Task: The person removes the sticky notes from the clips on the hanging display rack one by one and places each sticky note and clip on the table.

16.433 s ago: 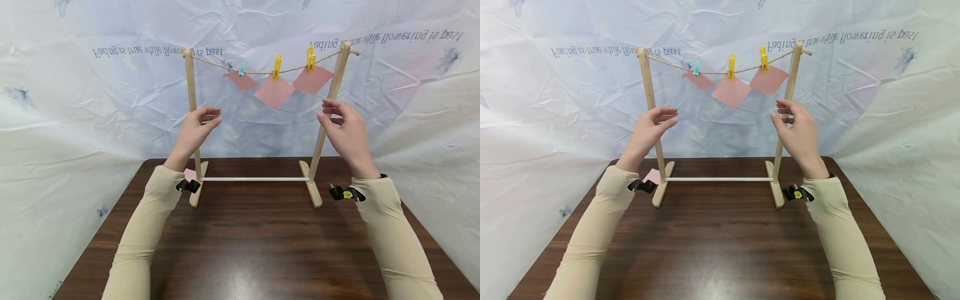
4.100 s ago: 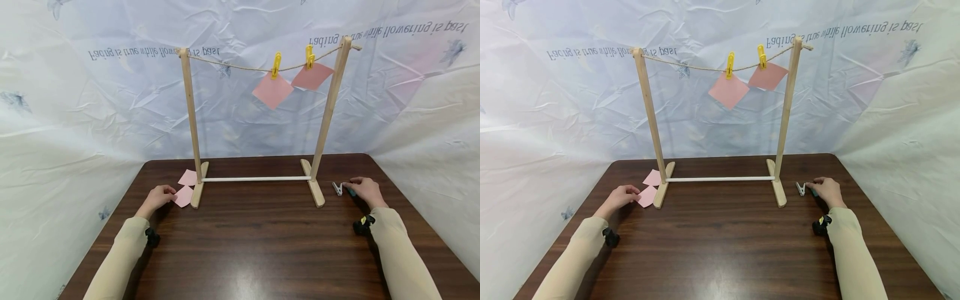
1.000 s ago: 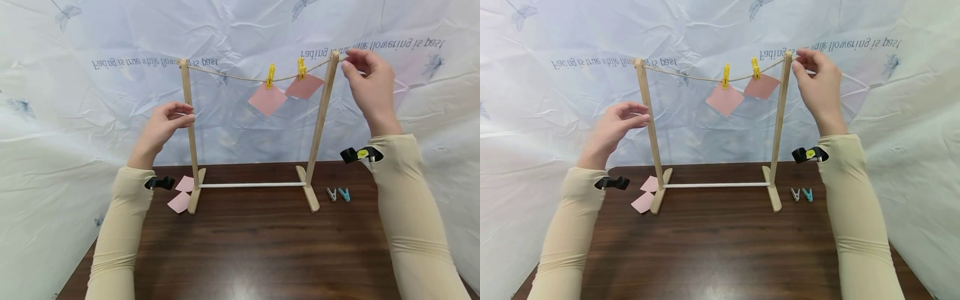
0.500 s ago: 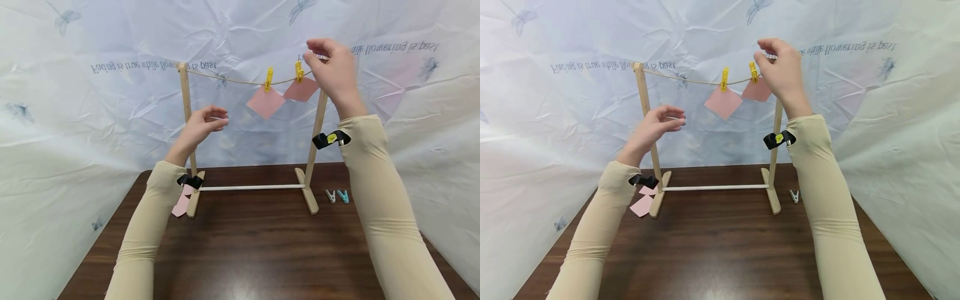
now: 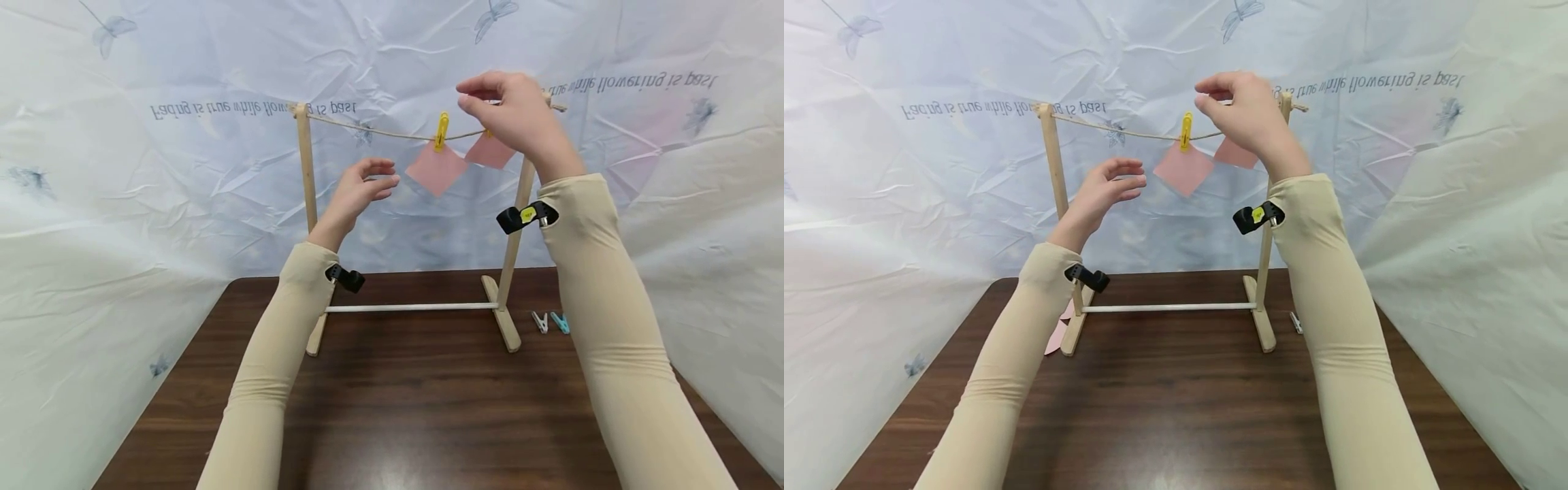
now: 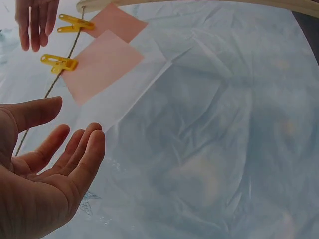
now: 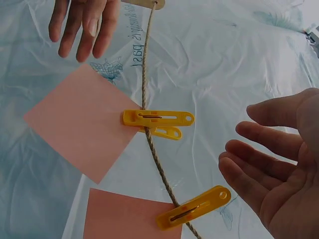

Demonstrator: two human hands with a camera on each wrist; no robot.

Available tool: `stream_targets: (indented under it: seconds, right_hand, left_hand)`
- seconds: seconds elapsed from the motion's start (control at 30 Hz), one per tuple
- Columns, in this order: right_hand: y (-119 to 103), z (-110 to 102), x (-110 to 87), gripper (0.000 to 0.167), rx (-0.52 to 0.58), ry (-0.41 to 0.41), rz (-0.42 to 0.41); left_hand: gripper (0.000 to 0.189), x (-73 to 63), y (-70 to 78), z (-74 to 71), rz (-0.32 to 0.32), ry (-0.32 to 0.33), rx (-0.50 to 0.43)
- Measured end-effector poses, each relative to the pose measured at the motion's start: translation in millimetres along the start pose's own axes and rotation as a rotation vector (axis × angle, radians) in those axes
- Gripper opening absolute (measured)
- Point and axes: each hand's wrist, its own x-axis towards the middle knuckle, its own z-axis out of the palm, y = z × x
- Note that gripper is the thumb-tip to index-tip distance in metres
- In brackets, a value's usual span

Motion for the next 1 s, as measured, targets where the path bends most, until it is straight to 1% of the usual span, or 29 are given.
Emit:
stream_targets:
  seconds: [0.1,0.27,0.37,0.53,0.67,0.8,1.0]
  right_hand:
    - [-1.9,2.2,4.5,0.046,-0.044,-0.032,-0.01]
    - [-3.4,8.4,10.4,0.047,-0.106,-0.085,-0.04]
    - [-2.9,11.6,11.7,0.047,-0.136,-0.105,-0.053]
    - [-1.6,13.6,14.8,0.048,-0.179,-0.126,-0.061]
    - [-0.3,13.5,18.5,0.052,-0.204,-0.201,-0.04]
    - [1.8,12.3,21.6,0.056,-0.227,-0.273,-0.007]
    - [3.1,12.0,22.9,0.054,-0.235,-0.266,-0.017]
  left_hand:
    - [0.043,4.0,-1.3,2.0,-0.005,-0.01,-0.004]
    - [0.04,7.8,-4.1,8.6,0.012,-0.013,-0.015]
    - [0.04,9.0,-6.2,13.7,0.012,-0.025,-0.01]
    - [0.046,11.8,-7.5,23.6,0.016,-0.04,-0.002]
    - [0.046,13.1,-7.0,31.8,0.023,-0.022,-0.007]
    - [0.038,13.7,-8.1,38.8,0.032,-0.005,-0.01]
    - [0.028,15.8,-8.9,44.5,0.071,0.024,-0.015]
